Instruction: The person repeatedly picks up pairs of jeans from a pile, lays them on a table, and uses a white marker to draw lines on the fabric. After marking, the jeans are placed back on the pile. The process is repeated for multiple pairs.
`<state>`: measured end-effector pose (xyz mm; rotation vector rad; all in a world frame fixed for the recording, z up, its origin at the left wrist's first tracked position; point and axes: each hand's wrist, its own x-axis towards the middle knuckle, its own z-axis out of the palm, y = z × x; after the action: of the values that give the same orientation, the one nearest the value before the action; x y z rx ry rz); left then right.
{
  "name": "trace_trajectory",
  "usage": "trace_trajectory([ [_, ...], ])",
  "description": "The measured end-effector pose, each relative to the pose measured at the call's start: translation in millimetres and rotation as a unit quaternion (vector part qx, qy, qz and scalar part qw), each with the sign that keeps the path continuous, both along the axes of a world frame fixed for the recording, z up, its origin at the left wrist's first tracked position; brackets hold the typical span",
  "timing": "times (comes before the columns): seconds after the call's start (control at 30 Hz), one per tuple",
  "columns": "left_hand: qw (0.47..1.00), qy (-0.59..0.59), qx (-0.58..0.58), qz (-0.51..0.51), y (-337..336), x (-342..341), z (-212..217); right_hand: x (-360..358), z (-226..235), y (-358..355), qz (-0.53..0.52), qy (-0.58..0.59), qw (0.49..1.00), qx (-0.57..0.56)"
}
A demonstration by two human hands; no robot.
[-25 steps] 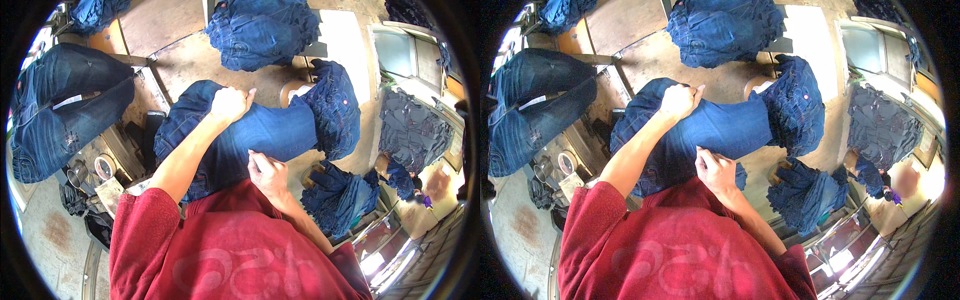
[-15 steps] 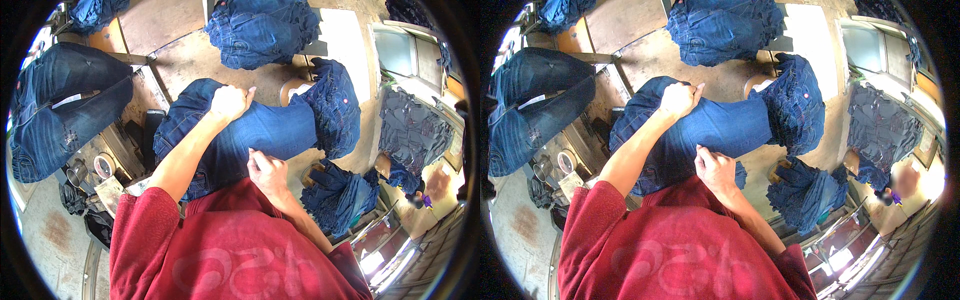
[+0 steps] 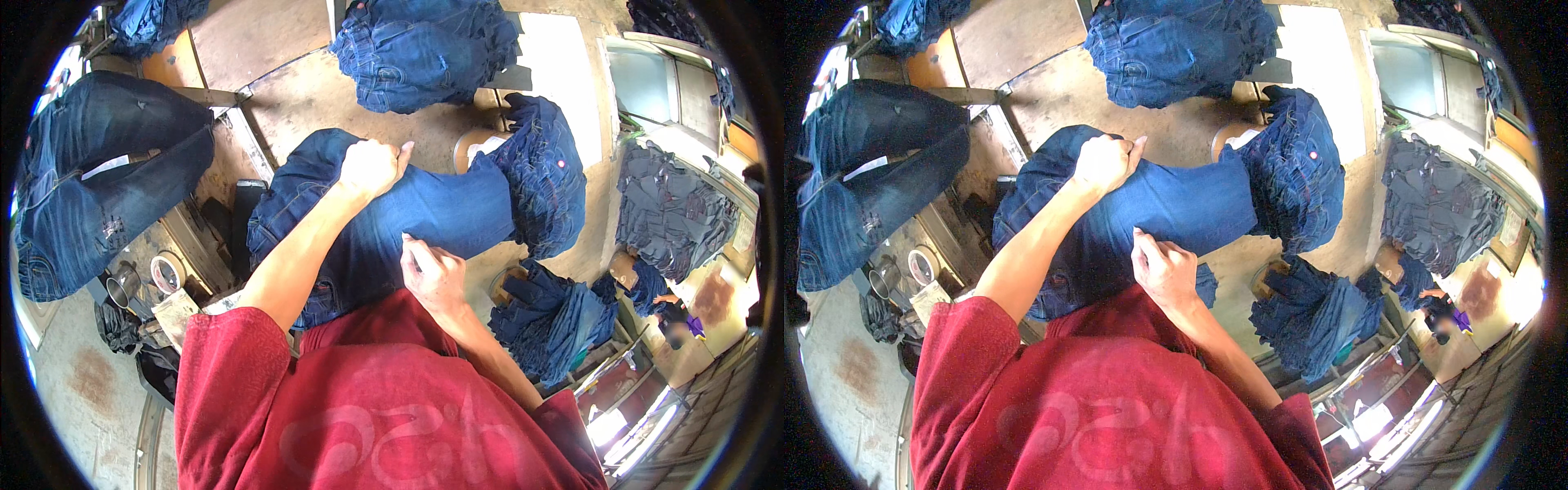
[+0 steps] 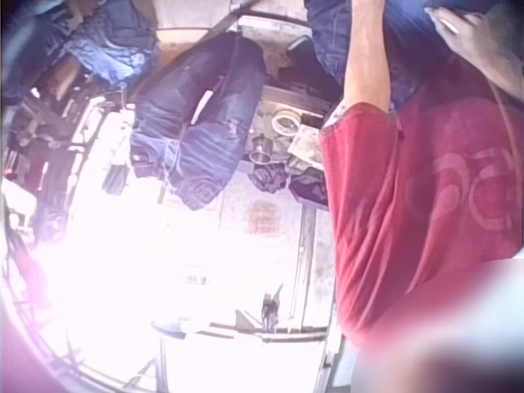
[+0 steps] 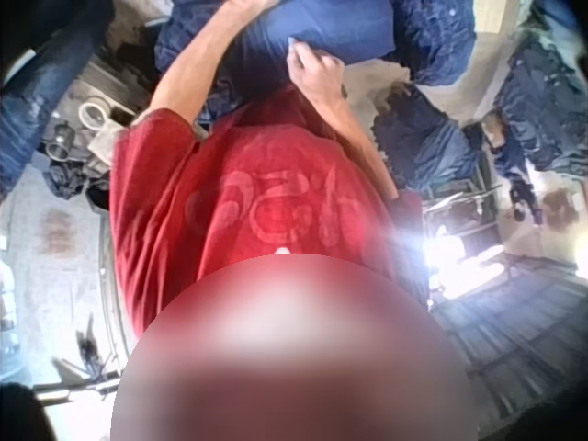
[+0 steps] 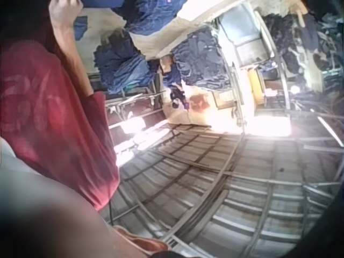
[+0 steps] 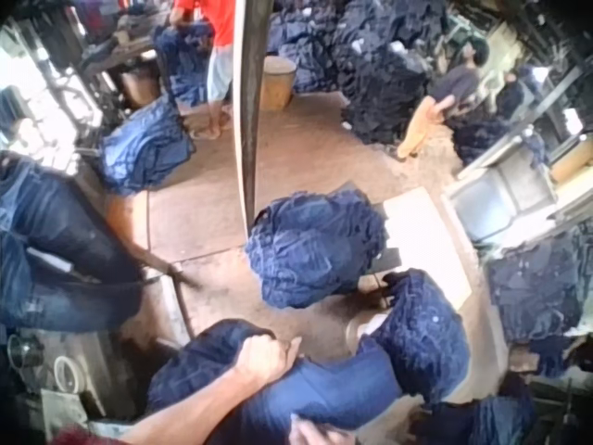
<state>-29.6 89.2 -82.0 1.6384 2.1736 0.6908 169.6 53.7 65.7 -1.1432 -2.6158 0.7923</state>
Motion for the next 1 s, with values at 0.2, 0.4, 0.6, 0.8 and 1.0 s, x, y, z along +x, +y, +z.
trace_trajectory([
  [0.2, 1.000, -0.008, -0.015, -0.021, 5, 1, 4, 5, 10, 10, -0.051, 0.000, 0.991, -0.122],
  [0.4, 0.985, 0.026, 0.027, 0.170, -69, -25, 114, 42, 26, 26, -0.250, 0.174, 0.912, -0.275],
  [0.6, 0.894, -0.126, -0.084, 0.423, -213, 46, 192, 37, 19, 30, -0.173, 0.020, 0.976, -0.130],
  [0.8, 0.751, -0.456, -0.207, 0.430, -231, 56, 185, 12, -2, 15, -0.107, 0.019, 0.987, -0.121],
  [1.0, 0.602, -0.640, -0.173, 0.445, -191, 60, 194, 20, -10, 5, -0.110, 0.064, 0.990, -0.052],
])
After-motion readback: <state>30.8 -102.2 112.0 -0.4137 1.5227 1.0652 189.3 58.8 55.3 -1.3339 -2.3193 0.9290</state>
